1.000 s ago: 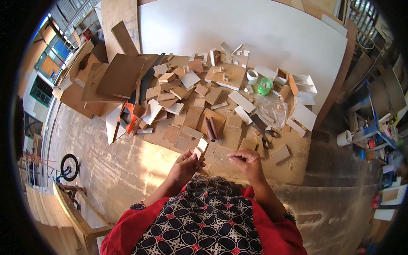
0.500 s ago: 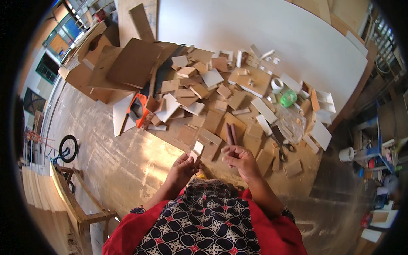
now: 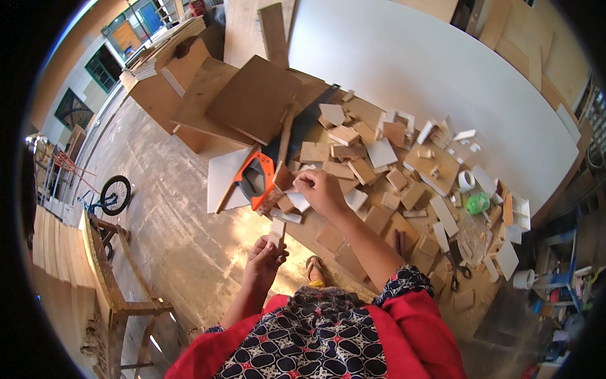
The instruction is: The person organizes small wooden pieces on a workbench, uses a hand saw to cut a small piece of wood, and sands the edges of several wooden components by hand.
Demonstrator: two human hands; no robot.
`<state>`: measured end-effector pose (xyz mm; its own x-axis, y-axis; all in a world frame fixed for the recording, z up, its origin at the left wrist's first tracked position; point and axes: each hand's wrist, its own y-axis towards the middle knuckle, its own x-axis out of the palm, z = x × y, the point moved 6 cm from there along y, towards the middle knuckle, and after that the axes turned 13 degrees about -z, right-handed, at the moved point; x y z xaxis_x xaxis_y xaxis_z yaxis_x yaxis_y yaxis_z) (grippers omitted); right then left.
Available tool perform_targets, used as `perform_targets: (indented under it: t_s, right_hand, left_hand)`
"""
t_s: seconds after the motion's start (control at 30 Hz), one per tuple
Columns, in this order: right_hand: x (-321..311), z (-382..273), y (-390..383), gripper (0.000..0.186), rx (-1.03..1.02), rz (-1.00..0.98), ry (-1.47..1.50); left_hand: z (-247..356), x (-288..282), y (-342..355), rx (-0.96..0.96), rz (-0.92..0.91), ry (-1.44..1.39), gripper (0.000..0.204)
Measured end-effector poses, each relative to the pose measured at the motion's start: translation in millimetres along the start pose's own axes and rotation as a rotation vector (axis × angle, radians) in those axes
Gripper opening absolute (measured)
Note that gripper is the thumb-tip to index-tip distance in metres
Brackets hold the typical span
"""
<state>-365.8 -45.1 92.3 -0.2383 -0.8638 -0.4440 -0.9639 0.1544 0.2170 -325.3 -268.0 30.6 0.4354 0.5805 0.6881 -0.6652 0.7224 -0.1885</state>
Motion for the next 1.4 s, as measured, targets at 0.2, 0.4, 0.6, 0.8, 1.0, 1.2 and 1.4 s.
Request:
perform_targets:
  t_s: [0.2, 0.4, 0.6, 0.8, 1.0, 1.2, 1.4]
  right_hand:
    - [93, -34, 68, 0.024, -0.108, -0.294, -0.228]
    - [165, -14, 107, 0.048, 0.284, -0.469, -0.742]
    - [183, 4, 117, 0.047, 0.346, -0.53, -0.716]
    - [159, -12, 99, 0.047, 0.234, -0.452, -0.564]
    - [111, -26, 60, 0.046, 0.093, -0.134, 0.112]
    - [66, -34, 24, 0.041, 0.04, 0.094, 0.678]
    - [13, -57, -15, 0.025, 0.029, 0.13, 0.918]
  left_hand:
    - [48, -71, 4, 0.216, 0.165, -0.029, 0.017]
    - [76, -98, 8, 0.292, 0.237, -0.001, 0.015]
    - [75, -108, 16, 0.263, 0.279, 0.036, 0.015]
    - [79, -111, 26, 0.262, 0.24, 0.029, 0.013]
    - [76, -110, 38, 0.224, 0.211, 0.024, 0.013]
    - [68, -96, 52, 0.164, 0.167, 0.037, 0.014]
    - [59, -73, 72, 0.112, 0.049, 0.029, 0.012]
